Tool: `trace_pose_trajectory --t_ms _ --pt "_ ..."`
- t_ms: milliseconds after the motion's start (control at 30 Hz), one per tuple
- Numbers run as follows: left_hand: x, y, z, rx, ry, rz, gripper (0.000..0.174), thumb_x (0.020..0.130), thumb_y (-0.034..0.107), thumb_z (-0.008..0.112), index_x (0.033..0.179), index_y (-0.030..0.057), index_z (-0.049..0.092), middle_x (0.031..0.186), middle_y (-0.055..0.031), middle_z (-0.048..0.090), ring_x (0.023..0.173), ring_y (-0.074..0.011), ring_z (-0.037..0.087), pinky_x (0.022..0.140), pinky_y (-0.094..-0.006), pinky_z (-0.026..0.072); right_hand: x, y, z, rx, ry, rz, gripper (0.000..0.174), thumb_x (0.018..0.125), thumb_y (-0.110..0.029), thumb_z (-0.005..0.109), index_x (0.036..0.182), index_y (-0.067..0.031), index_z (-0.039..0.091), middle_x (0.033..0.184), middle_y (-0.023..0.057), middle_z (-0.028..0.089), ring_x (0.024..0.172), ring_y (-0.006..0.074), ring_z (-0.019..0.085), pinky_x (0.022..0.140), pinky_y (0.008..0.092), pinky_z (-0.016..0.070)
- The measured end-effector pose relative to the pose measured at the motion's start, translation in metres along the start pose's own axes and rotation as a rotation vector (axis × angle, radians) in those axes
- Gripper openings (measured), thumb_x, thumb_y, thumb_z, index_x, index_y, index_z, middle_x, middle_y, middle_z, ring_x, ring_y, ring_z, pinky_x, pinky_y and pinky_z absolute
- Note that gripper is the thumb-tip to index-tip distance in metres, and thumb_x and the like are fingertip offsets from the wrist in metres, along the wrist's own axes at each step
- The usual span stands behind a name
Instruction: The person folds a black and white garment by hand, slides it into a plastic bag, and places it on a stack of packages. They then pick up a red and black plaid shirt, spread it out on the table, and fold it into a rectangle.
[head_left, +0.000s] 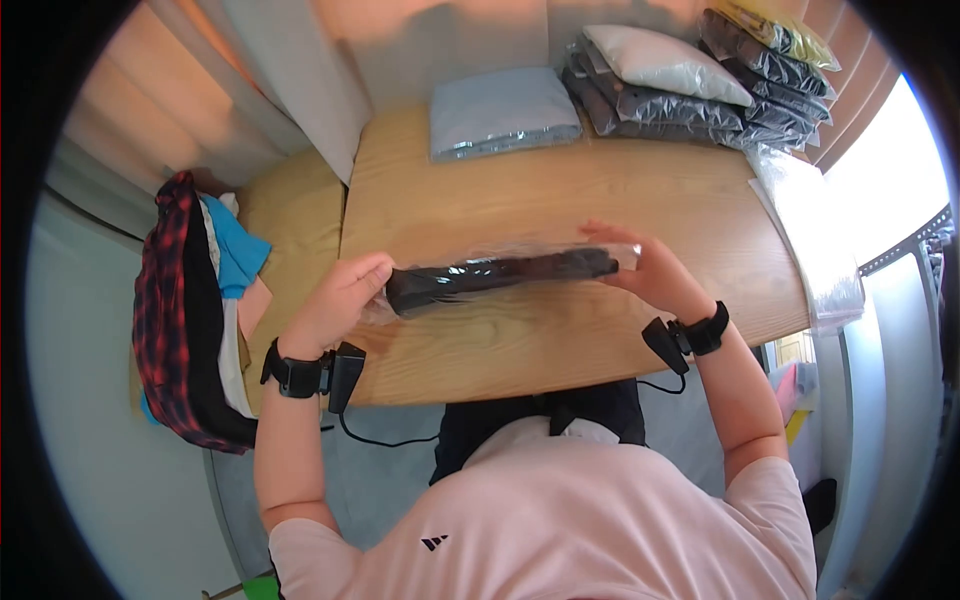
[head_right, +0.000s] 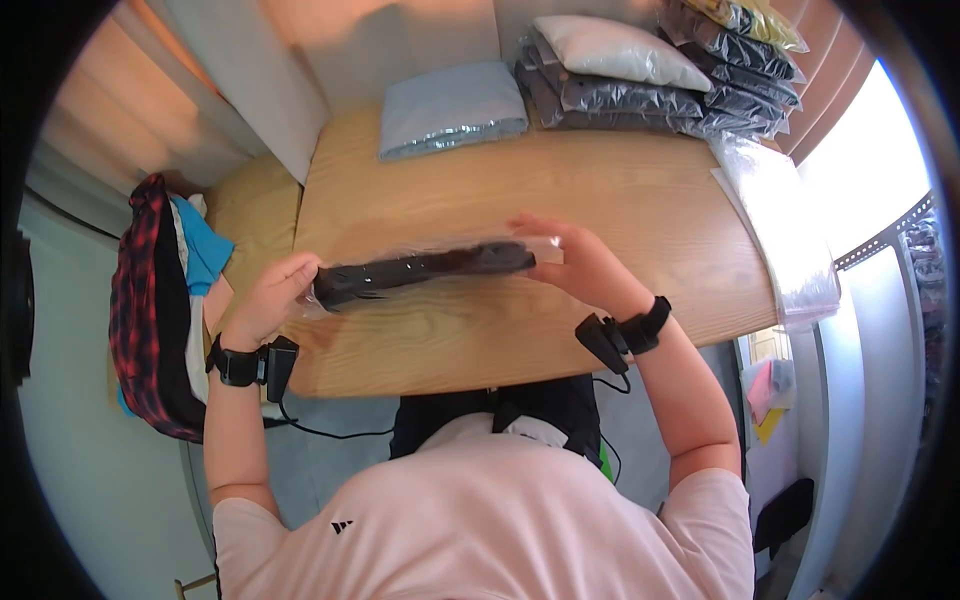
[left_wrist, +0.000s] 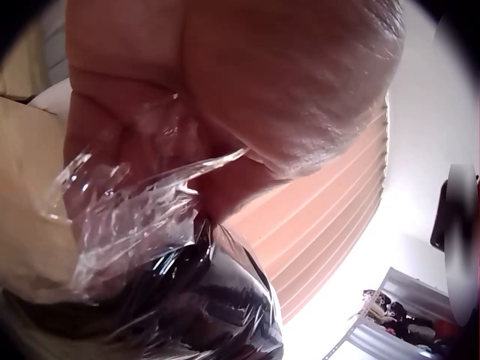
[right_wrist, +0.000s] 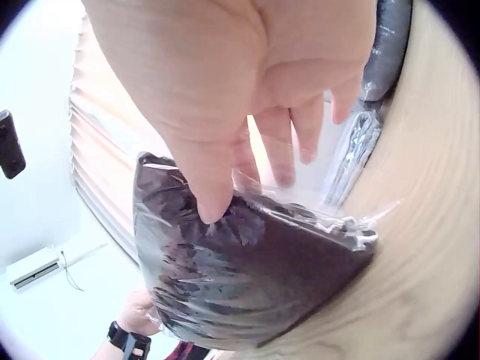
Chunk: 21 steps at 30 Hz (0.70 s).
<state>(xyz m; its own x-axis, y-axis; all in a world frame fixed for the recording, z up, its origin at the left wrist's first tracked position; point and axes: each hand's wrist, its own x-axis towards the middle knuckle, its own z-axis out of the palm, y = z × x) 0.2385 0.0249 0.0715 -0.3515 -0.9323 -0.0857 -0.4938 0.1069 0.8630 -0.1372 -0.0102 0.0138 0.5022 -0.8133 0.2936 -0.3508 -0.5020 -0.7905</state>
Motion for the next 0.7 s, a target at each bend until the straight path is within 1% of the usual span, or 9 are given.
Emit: trace_pose_trajectory --t_ms 133,200,300,400,467,500,533,600,700 --pt "0.026 -0.001 -0.032 -0.097 0.048 -0.041 0.031 0.097 0.027 0.045 0.08 0.0016 0.052 0.07 0.0025 0.045 0.065 -0.0068 0.044 0.06 -0.0234 0.0389 0.041 0.001 -0.004 0.055 -0.022 0.072 0.044 0.079 -0.007 0.069 0.121 -0.0049 0.056 0.114 0.0096 0.061 0.106 0.0218 0.055 0.096 0.0312 0.0393" --pt "0.038 -0.007 -0.045 -0.089 0.092 -0.057 0.032 0.097 0.027 0.046 0.076 0.0034 0.051 0.07 0.0034 0.045 0.064 -0.0059 0.044 0.058 -0.0231 0.0387 0.057 0.006 -0.006 -0.055 -0.159 0.265 0.039 0.081 -0.015 0.069 0.117 -0.0037 0.058 0.111 0.0098 0.063 0.104 0.0226 0.057 0.093 0.0317 0.041" --pt "0.048 -0.024 -0.056 -0.222 0.074 -0.114 0.029 0.096 0.028 0.046 0.088 0.0025 0.057 0.072 0.0024 0.051 0.065 -0.0081 0.05 0.06 -0.0245 0.0426 0.066 0.003 0.008 -0.01 -0.101 0.181 0.041 0.078 -0.017 0.072 0.114 -0.0035 0.059 0.106 0.0101 0.065 0.101 0.0229 0.058 0.091 0.0324 0.0424" --pt "0.038 -0.051 -0.047 -0.701 0.077 -0.019 0.033 0.094 0.028 0.049 0.109 0.0 0.058 0.084 -0.0009 0.057 0.078 -0.0118 0.056 0.072 -0.0251 0.0461 0.071 0.008 0.011 -0.078 -0.214 0.288 0.045 0.076 -0.017 0.074 0.116 -0.0039 0.058 0.102 0.0109 0.066 0.1 0.0226 0.058 0.091 0.0339 0.0429" --pt "0.03 -0.092 -0.035 -0.646 0.224 0.053 0.044 0.09 0.026 0.055 0.125 -0.0006 0.051 0.103 -0.0062 0.059 0.097 -0.015 0.055 0.085 -0.0264 0.0443 0.07 0.01 0.013 -0.032 -0.218 0.309 0.045 0.076 -0.016 0.074 0.116 -0.0037 0.058 0.102 0.0112 0.066 0.1 0.0225 0.058 0.09 0.0337 0.0433" --pt "0.015 -0.087 -0.03 -0.495 0.143 -0.001 0.048 0.085 0.022 0.062 0.126 -0.0009 0.05 0.12 -0.0102 0.054 0.111 -0.0158 0.049 0.092 -0.0275 0.0405 0.069 0.011 0.015 0.013 -0.217 0.333 0.045 0.076 -0.015 0.073 0.116 -0.0034 0.057 0.102 0.0115 0.066 0.099 0.0223 0.059 0.089 0.0335 0.0437" --pt "0.013 -0.078 -0.024 -0.497 0.158 -0.009 0.048 0.085 0.022 0.062 0.126 -0.0009 0.05 0.12 -0.0102 0.054 0.111 -0.0158 0.049 0.092 -0.0275 0.0405 0.069 0.014 0.017 0.017 -0.232 0.327 0.045 0.076 -0.015 0.073 0.116 -0.0034 0.057 0.102 0.0115 0.066 0.099 0.0223 0.059 0.089 0.0335 0.0437" --pt "0.018 -0.062 -0.009 0.029 -0.003 -0.079 0.046 0.082 0.02 0.065 0.121 -0.0027 0.054 0.115 -0.0114 0.059 0.104 -0.0157 0.054 0.088 -0.0275 0.0425 0.069 0.019 0.02 0.081 -0.212 0.336 0.042 0.078 -0.014 0.071 0.116 -0.003 0.057 0.103 0.0115 0.066 0.099 0.0209 0.059 0.087 0.0315 0.044" --pt "0.028 -0.079 0.003 0.023 0.084 -0.238 0.039 0.083 0.019 0.065 0.114 -0.0045 0.058 0.103 -0.0105 0.066 0.093 -0.016 0.059 0.083 -0.0275 0.0447 0.067 0.012 0.021 0.01 -0.18 0.268 0.036 0.082 -0.013 0.067 0.116 -0.0029 0.057 0.098 0.01 0.066 0.094 0.0187 0.059 0.084 0.0302 0.0448"
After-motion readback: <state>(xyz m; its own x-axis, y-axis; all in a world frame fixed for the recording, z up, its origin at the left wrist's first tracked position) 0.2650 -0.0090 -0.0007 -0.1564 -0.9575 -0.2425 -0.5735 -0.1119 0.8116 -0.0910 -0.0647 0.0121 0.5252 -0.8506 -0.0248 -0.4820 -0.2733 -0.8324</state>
